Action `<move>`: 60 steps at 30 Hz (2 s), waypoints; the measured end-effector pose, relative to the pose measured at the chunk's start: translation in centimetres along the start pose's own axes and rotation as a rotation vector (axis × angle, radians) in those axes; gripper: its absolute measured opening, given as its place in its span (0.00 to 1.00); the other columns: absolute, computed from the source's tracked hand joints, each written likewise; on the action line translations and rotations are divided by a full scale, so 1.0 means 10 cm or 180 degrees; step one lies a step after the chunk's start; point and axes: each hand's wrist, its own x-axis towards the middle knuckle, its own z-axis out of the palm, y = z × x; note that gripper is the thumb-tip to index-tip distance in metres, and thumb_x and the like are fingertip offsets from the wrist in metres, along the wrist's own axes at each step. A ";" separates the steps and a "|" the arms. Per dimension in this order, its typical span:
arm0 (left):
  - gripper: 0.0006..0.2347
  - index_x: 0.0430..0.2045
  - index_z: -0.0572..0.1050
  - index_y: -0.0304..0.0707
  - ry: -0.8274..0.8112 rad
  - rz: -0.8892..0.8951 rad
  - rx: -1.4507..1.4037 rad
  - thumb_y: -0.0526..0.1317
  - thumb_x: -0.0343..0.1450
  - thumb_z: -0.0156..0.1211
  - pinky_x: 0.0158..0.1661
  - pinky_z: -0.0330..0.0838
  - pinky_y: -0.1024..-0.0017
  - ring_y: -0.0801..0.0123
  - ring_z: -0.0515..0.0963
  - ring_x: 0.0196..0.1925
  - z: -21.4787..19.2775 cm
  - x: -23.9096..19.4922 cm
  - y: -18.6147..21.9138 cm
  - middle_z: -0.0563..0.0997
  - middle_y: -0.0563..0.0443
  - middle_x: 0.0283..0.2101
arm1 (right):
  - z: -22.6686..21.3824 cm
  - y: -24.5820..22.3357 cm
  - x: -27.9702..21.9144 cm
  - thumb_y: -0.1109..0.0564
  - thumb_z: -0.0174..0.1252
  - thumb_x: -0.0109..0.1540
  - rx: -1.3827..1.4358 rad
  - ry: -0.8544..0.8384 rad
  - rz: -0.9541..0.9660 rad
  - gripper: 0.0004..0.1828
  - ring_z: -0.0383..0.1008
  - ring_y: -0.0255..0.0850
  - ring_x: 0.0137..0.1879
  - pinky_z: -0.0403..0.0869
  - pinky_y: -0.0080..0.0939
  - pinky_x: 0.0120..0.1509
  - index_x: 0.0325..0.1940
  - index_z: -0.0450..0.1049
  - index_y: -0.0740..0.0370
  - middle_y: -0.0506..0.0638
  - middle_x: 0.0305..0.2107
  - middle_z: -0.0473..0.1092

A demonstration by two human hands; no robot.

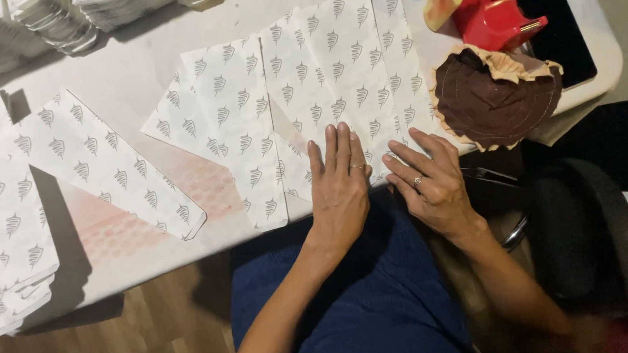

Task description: Applying glue to the ends of paper packaging strips arranged on a work surface.

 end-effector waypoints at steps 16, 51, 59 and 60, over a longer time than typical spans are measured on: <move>0.22 0.63 0.68 0.26 -0.0278 -0.0065 -0.0371 0.35 0.73 0.60 0.69 0.46 0.35 0.40 0.57 0.75 -0.19 0.01 -0.20 0.65 0.30 0.70 | -0.01 0.03 0.00 0.53 0.66 0.64 0.0039 -0.0019 -0.0082 0.13 0.73 0.58 0.65 0.63 0.59 0.71 0.53 0.83 0.53 0.53 0.52 0.78; 0.05 0.29 0.84 0.33 0.0739 -0.0530 -0.1293 0.37 0.70 0.67 0.68 0.54 0.40 0.52 0.83 0.54 -0.33 -0.29 -0.14 0.86 0.43 0.39 | 0.11 -0.19 0.31 0.64 0.66 0.61 0.1266 -0.0181 -0.0293 0.04 0.82 0.51 0.49 0.73 0.58 0.68 0.36 0.79 0.70 0.60 0.45 0.79; 0.03 0.31 0.83 0.28 0.0481 -0.0951 -0.1687 0.27 0.67 0.66 0.70 0.45 0.38 0.50 0.82 0.55 -0.40 -0.23 -0.09 0.85 0.43 0.38 | -0.03 -0.29 0.46 0.67 0.66 0.59 0.1677 -0.0439 0.0450 0.03 0.82 0.53 0.48 0.72 0.57 0.69 0.32 0.78 0.69 0.59 0.41 0.79; 0.04 0.32 0.83 0.27 0.0421 -0.0955 -0.1759 0.25 0.67 0.65 0.70 0.44 0.37 0.49 0.81 0.55 -0.43 -0.22 -0.10 0.85 0.42 0.38 | -0.04 -0.30 0.49 0.69 0.66 0.59 0.1701 -0.0492 0.0504 0.02 0.82 0.54 0.48 0.72 0.58 0.69 0.32 0.78 0.70 0.59 0.40 0.79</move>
